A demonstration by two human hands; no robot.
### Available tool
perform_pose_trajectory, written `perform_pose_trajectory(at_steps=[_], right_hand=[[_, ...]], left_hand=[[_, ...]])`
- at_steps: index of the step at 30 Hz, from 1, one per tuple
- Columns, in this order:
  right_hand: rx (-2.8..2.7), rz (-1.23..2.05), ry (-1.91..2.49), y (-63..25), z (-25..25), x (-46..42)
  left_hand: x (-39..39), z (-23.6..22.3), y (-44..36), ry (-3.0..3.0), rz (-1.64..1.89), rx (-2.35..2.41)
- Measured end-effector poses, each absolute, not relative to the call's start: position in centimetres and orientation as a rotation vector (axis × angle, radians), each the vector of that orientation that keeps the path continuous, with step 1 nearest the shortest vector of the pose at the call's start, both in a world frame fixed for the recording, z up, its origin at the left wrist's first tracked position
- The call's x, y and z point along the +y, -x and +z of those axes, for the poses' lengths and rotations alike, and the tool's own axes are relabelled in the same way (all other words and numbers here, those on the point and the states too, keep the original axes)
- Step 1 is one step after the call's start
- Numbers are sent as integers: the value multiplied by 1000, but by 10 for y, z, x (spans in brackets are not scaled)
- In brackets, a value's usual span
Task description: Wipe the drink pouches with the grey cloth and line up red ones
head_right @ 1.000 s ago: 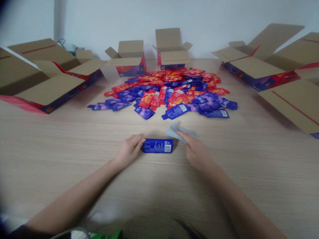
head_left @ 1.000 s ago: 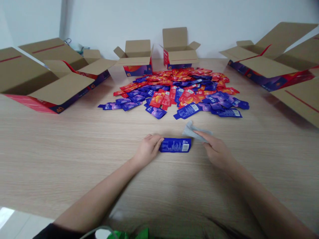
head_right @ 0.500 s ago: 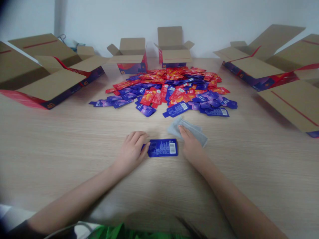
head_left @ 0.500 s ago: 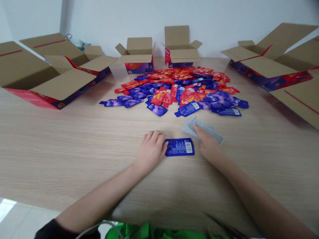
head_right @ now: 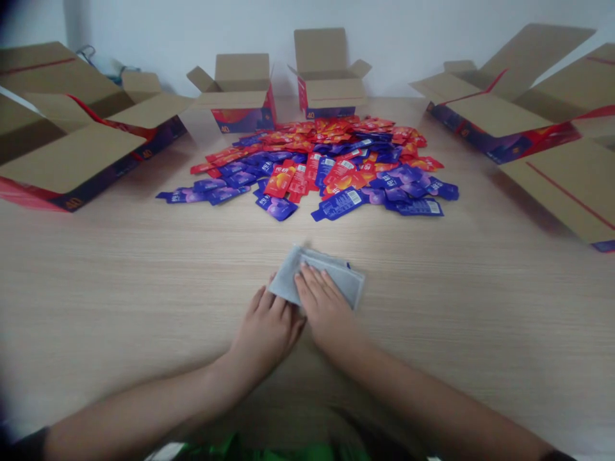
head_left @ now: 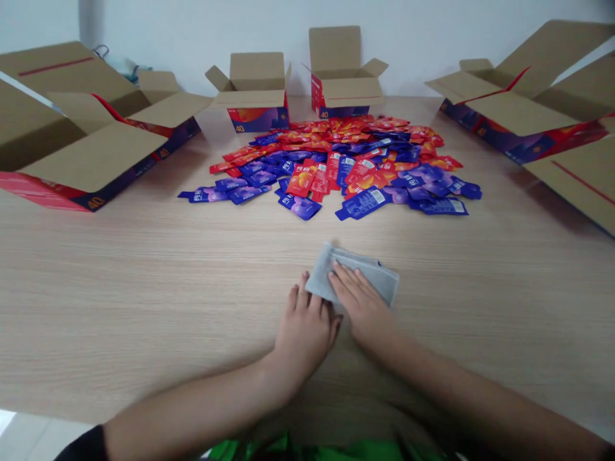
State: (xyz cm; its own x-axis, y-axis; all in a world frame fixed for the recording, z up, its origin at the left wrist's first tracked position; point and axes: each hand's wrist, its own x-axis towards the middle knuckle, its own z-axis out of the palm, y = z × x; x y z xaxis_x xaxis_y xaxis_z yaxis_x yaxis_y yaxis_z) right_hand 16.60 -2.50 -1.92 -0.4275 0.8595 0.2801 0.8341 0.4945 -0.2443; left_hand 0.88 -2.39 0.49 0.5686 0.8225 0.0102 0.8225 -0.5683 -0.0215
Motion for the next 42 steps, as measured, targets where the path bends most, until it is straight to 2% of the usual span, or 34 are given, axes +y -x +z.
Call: perform_pose_trajectory(at_steps=[6,13,19,25,31,37,42], right_hand=[[-2270,4,1593,-202,-14,14],[-2461,122,1358,-181,-12,-14],[-2204,11,1672,-214,-15,9],[-2467,44,1329,-193,-19,-7],[-2155,-33,1708,-226,-21,16],[-2421,36,1361,-206,-24,2],[-2184,8,1665,-222,-22,18]], left_hand=[[-27,2,-13,2818,-45,-1184],[-26,0,-15,2837,-40,-1222],[-24,0,-15,2760,-150,-1203],[-23,-2,-15,2782,-119,-1229],[-21,-7,-13,2718,-202,-1167],[-19,-9,-12,2733,-210,-1199],[-18,-9,-11,2707,-253,-1169]])
